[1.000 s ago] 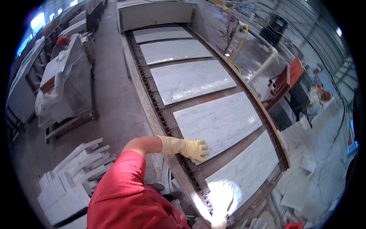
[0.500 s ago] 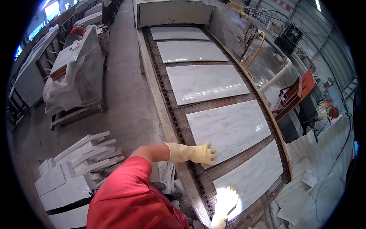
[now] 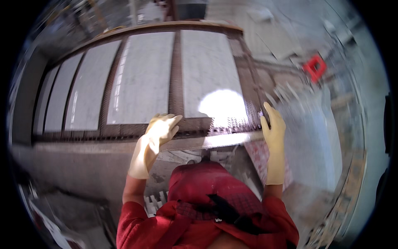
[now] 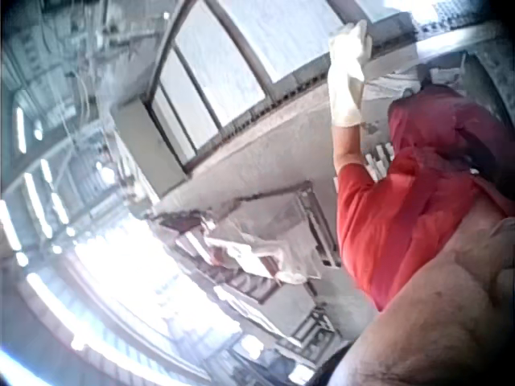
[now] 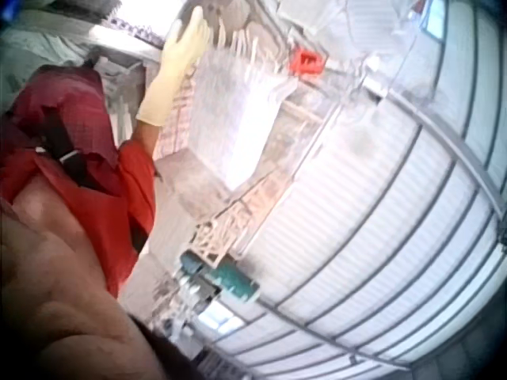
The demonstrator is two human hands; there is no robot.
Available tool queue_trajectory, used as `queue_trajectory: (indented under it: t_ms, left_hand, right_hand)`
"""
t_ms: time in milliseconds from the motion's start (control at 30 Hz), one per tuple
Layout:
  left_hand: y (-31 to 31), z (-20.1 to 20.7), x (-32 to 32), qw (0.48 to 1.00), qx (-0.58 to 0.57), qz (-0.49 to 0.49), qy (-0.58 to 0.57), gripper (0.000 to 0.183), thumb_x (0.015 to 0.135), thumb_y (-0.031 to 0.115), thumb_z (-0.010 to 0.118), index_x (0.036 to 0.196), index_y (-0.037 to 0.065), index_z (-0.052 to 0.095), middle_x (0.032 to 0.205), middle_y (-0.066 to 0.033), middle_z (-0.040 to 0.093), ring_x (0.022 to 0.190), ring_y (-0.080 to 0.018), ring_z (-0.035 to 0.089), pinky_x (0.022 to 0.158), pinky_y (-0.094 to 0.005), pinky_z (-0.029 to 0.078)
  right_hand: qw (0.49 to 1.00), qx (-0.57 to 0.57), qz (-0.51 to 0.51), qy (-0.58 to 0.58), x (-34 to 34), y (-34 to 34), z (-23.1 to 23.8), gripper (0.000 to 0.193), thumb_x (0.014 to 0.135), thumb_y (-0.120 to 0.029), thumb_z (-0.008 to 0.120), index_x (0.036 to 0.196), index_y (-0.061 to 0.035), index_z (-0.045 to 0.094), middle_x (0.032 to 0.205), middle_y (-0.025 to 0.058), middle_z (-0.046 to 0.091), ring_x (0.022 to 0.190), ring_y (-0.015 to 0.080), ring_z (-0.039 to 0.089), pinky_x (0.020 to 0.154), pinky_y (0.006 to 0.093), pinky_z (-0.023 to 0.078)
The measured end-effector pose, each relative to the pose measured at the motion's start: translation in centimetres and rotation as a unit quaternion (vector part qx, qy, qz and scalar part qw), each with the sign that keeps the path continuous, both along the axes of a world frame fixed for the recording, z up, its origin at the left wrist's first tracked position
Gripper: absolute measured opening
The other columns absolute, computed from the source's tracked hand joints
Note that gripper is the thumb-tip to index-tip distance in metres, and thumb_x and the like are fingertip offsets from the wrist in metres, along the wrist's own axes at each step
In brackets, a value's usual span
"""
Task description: The person picks up rectangular white tiles from a stack and places them one by one onto a moving conveyor belt. The person arranges the tiles in neat rows as the belt advances, continuing the process throughout the clip.
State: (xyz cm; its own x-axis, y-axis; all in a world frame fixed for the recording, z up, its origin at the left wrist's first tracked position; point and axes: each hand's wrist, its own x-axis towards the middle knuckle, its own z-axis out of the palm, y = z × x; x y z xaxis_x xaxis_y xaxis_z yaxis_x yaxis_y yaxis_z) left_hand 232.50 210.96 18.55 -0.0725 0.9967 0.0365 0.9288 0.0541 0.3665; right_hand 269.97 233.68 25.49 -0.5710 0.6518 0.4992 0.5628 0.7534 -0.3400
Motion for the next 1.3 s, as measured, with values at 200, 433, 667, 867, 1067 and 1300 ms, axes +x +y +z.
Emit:
queue_trajectory:
  t_ms: [200, 433, 667, 867, 1067, 1300]
  left_hand:
    - [1.4, -1.0, 4.4, 0.989, 0.088, -0.023, -0.112, 0.045, 0.096, 0.020, 0.073, 0.140, 0.016, 0.068, 0.128, -0.0144, 0.075, 0.114, -0.0376, 0.072, 0.101, -0.0461, 0.058]
    - [2.5, -1.9, 8.5, 0.977, 0.100, -0.098, -0.163, 0.041, 0.104, 0.018, 0.068, 0.144, 0.009, 0.067, 0.132, -0.0150, 0.074, 0.115, -0.0345, 0.074, 0.101, -0.0418, 0.058]
    - [5.0, -1.7, 12.6, 0.978, 0.086, -0.083, -0.174, 0.041, 0.106, 0.020, 0.065, 0.146, 0.010, 0.066, 0.131, -0.0161, 0.075, 0.111, -0.0334, 0.074, 0.098, -0.0408, 0.058]
    - [10.2, -0.4, 19.9, 0.972, 0.068, -0.042, -0.223, 0.040, 0.108, 0.025, 0.063, 0.144, 0.007, 0.067, 0.133, -0.0204, 0.074, 0.122, -0.0327, 0.072, 0.104, -0.0415, 0.055]
    - [16.6, 0.4, 29.3, 0.963, 0.034, -0.045, -0.262, 0.042, 0.099, -0.001, 0.065, 0.141, 0.002, 0.068, 0.135, -0.0189, 0.073, 0.129, -0.0319, 0.068, 0.112, -0.0413, 0.050]
    - [20.9, -0.4, 35.8, 0.955, -0.006, 0.025, -0.297, 0.037, 0.104, 0.001, 0.057, 0.139, -0.002, 0.068, 0.139, -0.0174, 0.071, 0.135, -0.0288, 0.064, 0.117, -0.0404, 0.044]
  right_hand:
    - [0.965, -0.077, -0.250, -0.011, 15.6, -7.9, -8.8, 0.041, 0.099, -0.019, 0.070, 0.138, -0.0072, 0.070, 0.127, 0.0190, 0.075, 0.117, 0.0392, 0.070, 0.101, 0.0461, 0.054]
    - [0.922, -0.120, -0.366, -0.049, 19.8, -12.2, -11.6, 0.042, 0.097, -0.031, 0.071, 0.137, -0.0185, 0.070, 0.111, 0.0181, 0.077, 0.102, 0.0414, 0.072, 0.090, 0.0521, 0.055]
    - [0.910, -0.145, -0.379, -0.085, 22.0, -11.2, -16.1, 0.042, 0.097, -0.032, 0.070, 0.137, -0.0178, 0.067, 0.102, 0.0195, 0.076, 0.097, 0.0412, 0.072, 0.086, 0.0540, 0.055]
    - [0.901, -0.234, -0.363, -0.041, 26.3, -5.7, -19.8, 0.040, 0.099, -0.036, 0.067, 0.135, -0.0174, 0.068, 0.105, 0.0190, 0.077, 0.102, 0.0405, 0.072, 0.089, 0.0549, 0.055]
    - [0.869, -0.342, -0.351, -0.062, 31.9, 0.6, -22.9, 0.045, 0.100, -0.036, 0.066, 0.141, -0.0168, 0.068, 0.125, 0.0160, 0.076, 0.117, 0.0370, 0.071, 0.103, 0.0471, 0.054]
    - [0.826, -0.469, -0.282, -0.134, 38.7, 3.9, -27.6, 0.049, 0.101, -0.042, 0.062, 0.142, -0.0154, 0.066, 0.134, 0.0143, 0.073, 0.125, 0.0340, 0.067, 0.108, 0.0472, 0.051]
